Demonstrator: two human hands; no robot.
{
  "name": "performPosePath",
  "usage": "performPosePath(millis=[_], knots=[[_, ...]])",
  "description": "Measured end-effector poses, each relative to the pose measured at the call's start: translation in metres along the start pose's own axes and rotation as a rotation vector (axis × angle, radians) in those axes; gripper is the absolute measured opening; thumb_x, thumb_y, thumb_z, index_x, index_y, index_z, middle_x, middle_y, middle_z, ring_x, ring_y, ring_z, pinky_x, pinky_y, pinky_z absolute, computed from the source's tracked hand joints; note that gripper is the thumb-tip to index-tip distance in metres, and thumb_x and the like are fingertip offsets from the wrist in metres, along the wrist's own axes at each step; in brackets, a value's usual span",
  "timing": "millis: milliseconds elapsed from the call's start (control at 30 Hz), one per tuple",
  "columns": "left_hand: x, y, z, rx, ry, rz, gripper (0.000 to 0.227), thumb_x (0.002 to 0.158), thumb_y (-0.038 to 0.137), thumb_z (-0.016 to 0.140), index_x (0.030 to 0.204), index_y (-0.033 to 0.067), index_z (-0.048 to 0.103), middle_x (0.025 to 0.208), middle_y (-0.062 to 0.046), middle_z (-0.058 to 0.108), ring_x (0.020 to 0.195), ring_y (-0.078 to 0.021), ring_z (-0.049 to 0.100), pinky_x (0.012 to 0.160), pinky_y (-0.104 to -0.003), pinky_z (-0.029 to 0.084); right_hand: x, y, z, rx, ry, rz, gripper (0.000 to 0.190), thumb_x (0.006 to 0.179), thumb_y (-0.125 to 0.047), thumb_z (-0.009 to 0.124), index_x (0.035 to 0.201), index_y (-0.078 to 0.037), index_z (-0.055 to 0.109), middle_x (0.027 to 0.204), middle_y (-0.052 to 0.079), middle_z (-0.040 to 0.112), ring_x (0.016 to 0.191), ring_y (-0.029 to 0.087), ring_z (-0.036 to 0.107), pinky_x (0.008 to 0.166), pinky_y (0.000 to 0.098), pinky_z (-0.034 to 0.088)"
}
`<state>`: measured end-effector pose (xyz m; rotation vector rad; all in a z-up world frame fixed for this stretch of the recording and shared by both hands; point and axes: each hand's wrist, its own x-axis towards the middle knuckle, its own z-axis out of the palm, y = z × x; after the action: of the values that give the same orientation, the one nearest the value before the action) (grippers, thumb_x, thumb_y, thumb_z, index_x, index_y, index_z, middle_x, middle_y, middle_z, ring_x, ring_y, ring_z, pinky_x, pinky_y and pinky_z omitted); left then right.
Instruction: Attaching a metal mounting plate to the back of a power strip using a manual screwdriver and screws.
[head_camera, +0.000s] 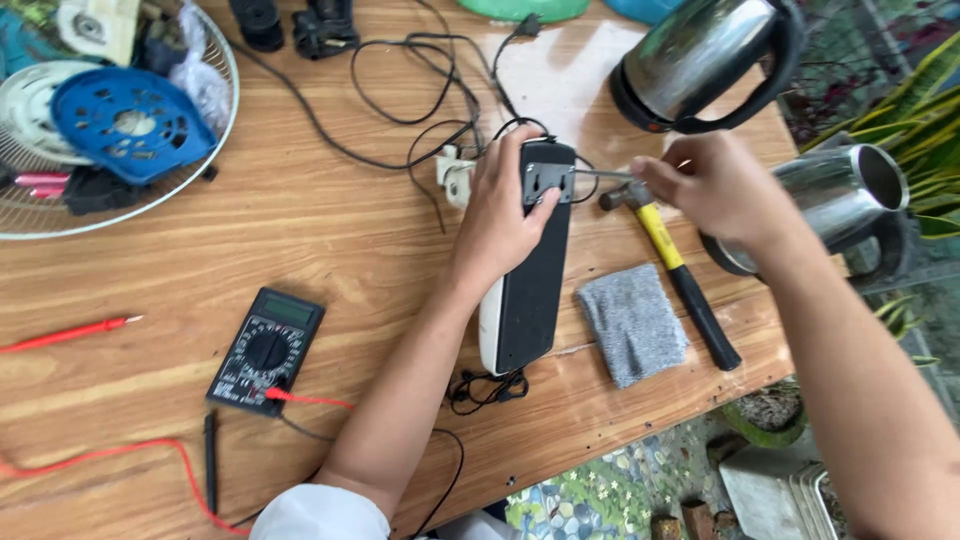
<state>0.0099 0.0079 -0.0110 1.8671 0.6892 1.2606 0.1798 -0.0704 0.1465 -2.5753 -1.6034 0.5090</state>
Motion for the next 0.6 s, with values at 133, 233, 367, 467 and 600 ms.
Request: performPosePath(millis=[133,233,367,467,600], knots=[[-0.003,0.002,0.001,-0.045,-0.065,-0.119,0.060,0.093,0.013,0.071,0.143,0.0165,0.040,0.125,-0.021,0.054,0.126,-0.0519,0.054,0.108,-0.074,0.034,0.007,0.035,0.023,-0.098,0.206,-0.144,0.033,0.097,-0.037,0.073,0.082,-0.007,0.069,0.062,0.014,0.060,0.067,0.038,0.065,0.063,0.0443,0.048],[-0.002,0.001,-0.002,-0.038,-0.052,-0.112,0.061,0.093,0.014,0.072,0.144,0.0178,0.038,0.126,-0.021,0.054,0.126,-0.0514,0.054,0.108,-0.069,0.036,-0.001,0.026,0.024,-0.152,0.232,-0.455,0.050,0.078,-0.028,0.087,0.109,0.000,0.058,0.084,0.022,0.067,0.083,0.050,0.069,0.074,0.0575,0.054],[-0.001,0.002,-0.003,-0.070,-0.073,-0.140,0.060,0.093,0.011,0.070,0.144,0.0165,0.039,0.127,-0.024,0.054,0.126,-0.0523,0.053,0.107,-0.072,0.034,0.012,0.052,0.027,-0.681,0.307,-0.786,0.023,0.091,-0.020,0.065,0.104,-0.006,0.052,0.090,0.010,0.057,0.071,0.036,0.073,0.060,0.0431,0.060],[-0.001,0.004,-0.003,-0.069,-0.083,-0.143,0.060,0.093,0.011,0.069,0.144,0.0154,0.039,0.128,-0.024,0.054,0.127,-0.0530,0.052,0.107,-0.075,0.032,0.017,0.064,0.024,-0.891,0.447,-0.996,0.011,0.101,-0.017,0.057,0.097,-0.008,0.053,0.088,0.004,0.053,0.075,0.027,0.070,0.058,0.0334,0.057],[-0.001,0.004,-0.002,-0.064,-0.078,-0.139,0.058,0.094,0.011,0.069,0.144,0.0145,0.039,0.128,-0.024,0.054,0.128,-0.0538,0.051,0.106,-0.077,0.032,0.020,0.068,0.026,-1.007,0.623,-1.170,0.019,0.107,-0.016,0.058,0.089,-0.012,0.055,0.082,0.001,0.055,0.078,0.020,0.065,0.065,0.0274,0.050]])
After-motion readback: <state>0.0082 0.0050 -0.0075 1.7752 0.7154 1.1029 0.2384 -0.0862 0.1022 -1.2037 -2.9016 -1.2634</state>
